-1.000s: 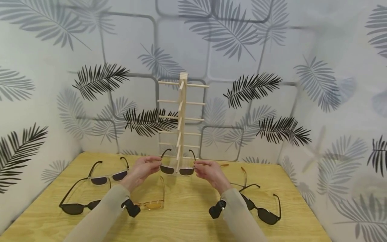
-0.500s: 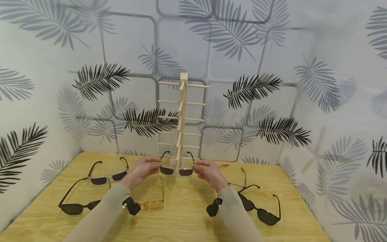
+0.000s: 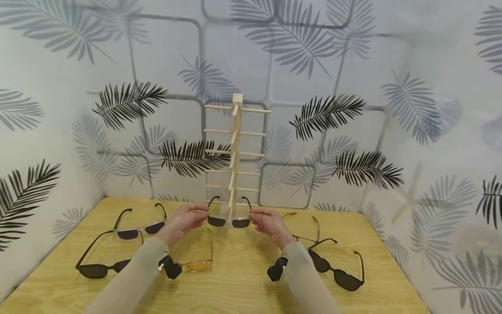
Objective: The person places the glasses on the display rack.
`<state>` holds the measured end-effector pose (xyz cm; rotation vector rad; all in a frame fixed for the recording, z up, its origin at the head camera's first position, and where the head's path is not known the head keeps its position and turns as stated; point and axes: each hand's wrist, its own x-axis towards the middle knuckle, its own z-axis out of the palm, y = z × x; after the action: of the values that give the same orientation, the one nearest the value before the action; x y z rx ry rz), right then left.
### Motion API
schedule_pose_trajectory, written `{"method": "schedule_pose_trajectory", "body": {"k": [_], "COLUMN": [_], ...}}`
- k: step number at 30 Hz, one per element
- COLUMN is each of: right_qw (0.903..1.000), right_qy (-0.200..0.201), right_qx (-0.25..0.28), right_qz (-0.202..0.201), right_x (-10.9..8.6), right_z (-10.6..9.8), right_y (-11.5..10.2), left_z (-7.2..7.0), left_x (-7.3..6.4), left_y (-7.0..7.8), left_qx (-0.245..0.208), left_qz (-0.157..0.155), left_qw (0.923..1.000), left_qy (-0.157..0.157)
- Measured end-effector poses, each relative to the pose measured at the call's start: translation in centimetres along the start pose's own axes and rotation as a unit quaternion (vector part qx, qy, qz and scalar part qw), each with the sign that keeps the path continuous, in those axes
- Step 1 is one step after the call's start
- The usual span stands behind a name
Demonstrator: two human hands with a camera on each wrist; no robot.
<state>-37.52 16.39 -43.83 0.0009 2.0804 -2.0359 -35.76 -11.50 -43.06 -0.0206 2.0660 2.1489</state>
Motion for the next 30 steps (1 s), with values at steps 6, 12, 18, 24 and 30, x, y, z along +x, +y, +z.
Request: {"method": "schedule_pose_trajectory", "body": {"k": [6,12,18,24,30], "right_qw": [1.0000,0.9999,0.9999,0.9999,0.9999], "right_qy": [-0.003,0.010,0.015,0.012,-0.013], "right_qx": [0.000,-0.005,-0.005,-0.008,-0.005], "right_qz": [0.000,0.006,0.005,-0.001,-0.009], "right_x": [-0.1,-0.4,-0.5,-0.9,-1.5], "right_z": [-0.4,-0.6,-0.7,-0.8,-1.0], "right_y": [-0.1,-0.1,0.2,0.2,-0.1], "left_z": [-0.3,-0.8,-1.3,-1.5,-2.0], "left_x": [-0.2,-0.4,-0.5,-0.8,-1.5], "left_y": [-0.1,0.0,-0.1,-0.2,0.4], "left_qx": [0.016,0.028,0.030,0.033,0.049], "left_qz": [0.000,0.001,0.001,0.000,0.004], "left_qw": [0.9998,0.9995,0.9995,0.9994,0.9987], "left_qy": [-0.006,-0.012,-0.011,-0.007,-0.007]}}
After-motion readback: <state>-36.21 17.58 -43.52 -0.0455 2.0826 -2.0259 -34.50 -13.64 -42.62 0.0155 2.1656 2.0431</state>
